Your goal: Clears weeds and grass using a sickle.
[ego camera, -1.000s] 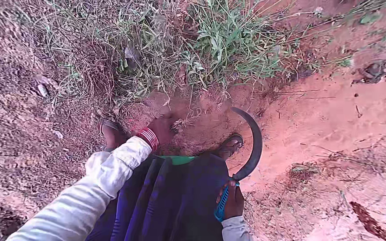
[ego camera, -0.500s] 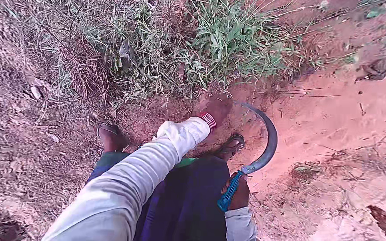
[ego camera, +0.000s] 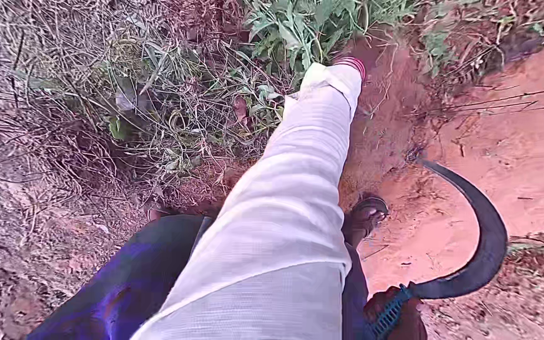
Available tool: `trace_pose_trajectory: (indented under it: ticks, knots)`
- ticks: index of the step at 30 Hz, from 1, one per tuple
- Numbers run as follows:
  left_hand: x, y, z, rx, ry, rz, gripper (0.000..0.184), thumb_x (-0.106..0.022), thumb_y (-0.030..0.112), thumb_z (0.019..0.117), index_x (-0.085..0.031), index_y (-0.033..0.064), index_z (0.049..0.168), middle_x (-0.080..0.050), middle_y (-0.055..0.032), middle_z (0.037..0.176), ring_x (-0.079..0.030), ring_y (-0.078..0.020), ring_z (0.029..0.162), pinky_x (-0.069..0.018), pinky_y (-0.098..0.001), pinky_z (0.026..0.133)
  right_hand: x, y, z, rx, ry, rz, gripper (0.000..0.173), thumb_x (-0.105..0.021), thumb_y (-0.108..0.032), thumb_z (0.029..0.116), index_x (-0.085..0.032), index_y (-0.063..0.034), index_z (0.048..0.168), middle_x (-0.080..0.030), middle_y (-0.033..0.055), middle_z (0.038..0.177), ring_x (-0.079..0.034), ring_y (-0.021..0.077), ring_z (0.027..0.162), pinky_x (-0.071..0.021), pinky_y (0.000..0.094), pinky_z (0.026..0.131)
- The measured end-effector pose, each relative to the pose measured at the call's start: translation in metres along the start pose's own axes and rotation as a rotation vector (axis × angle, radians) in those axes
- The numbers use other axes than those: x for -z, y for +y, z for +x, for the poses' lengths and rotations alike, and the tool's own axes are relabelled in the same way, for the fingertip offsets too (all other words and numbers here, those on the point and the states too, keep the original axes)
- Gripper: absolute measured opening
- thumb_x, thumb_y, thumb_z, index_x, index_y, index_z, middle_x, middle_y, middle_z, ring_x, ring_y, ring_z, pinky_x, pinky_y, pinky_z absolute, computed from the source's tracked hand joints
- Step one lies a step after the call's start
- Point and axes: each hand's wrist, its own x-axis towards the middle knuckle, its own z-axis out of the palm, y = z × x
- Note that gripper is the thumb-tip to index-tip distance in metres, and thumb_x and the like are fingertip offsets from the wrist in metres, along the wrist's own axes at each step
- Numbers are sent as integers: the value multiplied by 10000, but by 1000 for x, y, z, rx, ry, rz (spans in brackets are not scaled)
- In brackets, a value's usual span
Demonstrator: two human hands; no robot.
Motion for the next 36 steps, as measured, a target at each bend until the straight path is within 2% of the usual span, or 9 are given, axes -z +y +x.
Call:
trace_pose_trajectory:
  ticks: [3,5,9,14,18,23,26,30,36]
  knots:
    - [42,-15,-47,166,-21,-76,563,-590,53,1017,-398,-86,1527,-312,-281,1640,-269,-437,1541,-233,-548,1248,-8,9,-3,-17,-2,37,545,-143,-472,1103,-530,-140,909,-628,-80,562,-602,48,432,-527,193,430]
    - [41,-36,-60,161,22,-16,471,-570,177,1056,-507,-87,1441,-454,-279,1547,-348,-437,1504,-260,-576,1230,-25,3,-7,-39,30,62,563,-103,-463,1098,-519,-133,913,-605,-84,545,-583,45,415,-517,200,408]
    - [41,-40,-83,170,51,43,433,-546,269,1071,-607,-20,1389,-451,-227,1579,-238,-425,1559,-8,-661,1247,-54,-14,23,27,-37,15,509,-216,-485,1101,-530,-137,904,-588,-97,543,-564,26,409,-507,192,395]
    - [34,-60,-91,111,58,49,693,-624,533,994,-545,15,1447,-428,-247,1583,-400,-452,1468,-266,-676,1187,-88,-33,138,84,-259,-19,474,-122,-363,1109,-482,-107,935,-550,-74,518,-535,56,390,-493,218,385]
    - [51,-55,-93,13,-110,203,410,-588,342,1062,-677,10,1286,-483,-244,1531,-423,-513,1411,-248,-760,1130,-129,-53,196,-40,-306,-194,491,-88,-313,1117,-465,-115,872,-496,-60,486,-494,57,376,-452,203,384]
    - [50,-46,-92,63,-129,182,358,-550,216,1077,-649,-35,1313,-459,-267,1536,-416,-537,1400,-191,-799,1133,-143,-15,147,-127,-146,-543,474,-239,-342,1140,-524,32,1081,-461,1,629,-484,96,468,-482,274,477]
    - [47,-49,-96,109,-60,69,380,-587,203,1059,-615,-17,1367,-490,-250,1531,-431,-511,1413,-177,-783,1159,-144,-4,66,-271,-121,-278,495,-188,-407,1133,-461,-63,903,-457,-33,472,-488,82,349,-474,257,352]
    - [44,-47,-107,74,-110,121,398,-584,146,1047,-580,17,1423,-512,-234,1510,-428,-499,1418,-199,-767,1161,-127,-18,-5,-354,-114,-190,457,-189,-380,1131,-446,-64,923,-478,-43,494,-515,68,363,-504,243,366]
    - [39,-58,-113,105,-15,45,350,-577,97,1041,-614,0,1375,-553,-221,1484,-446,-468,1429,-206,-744,1177,-129,-50,34,-201,-114,-281,459,-190,-346,1138,-470,-60,912,-485,-43,498,-511,70,362,-498,246,357]
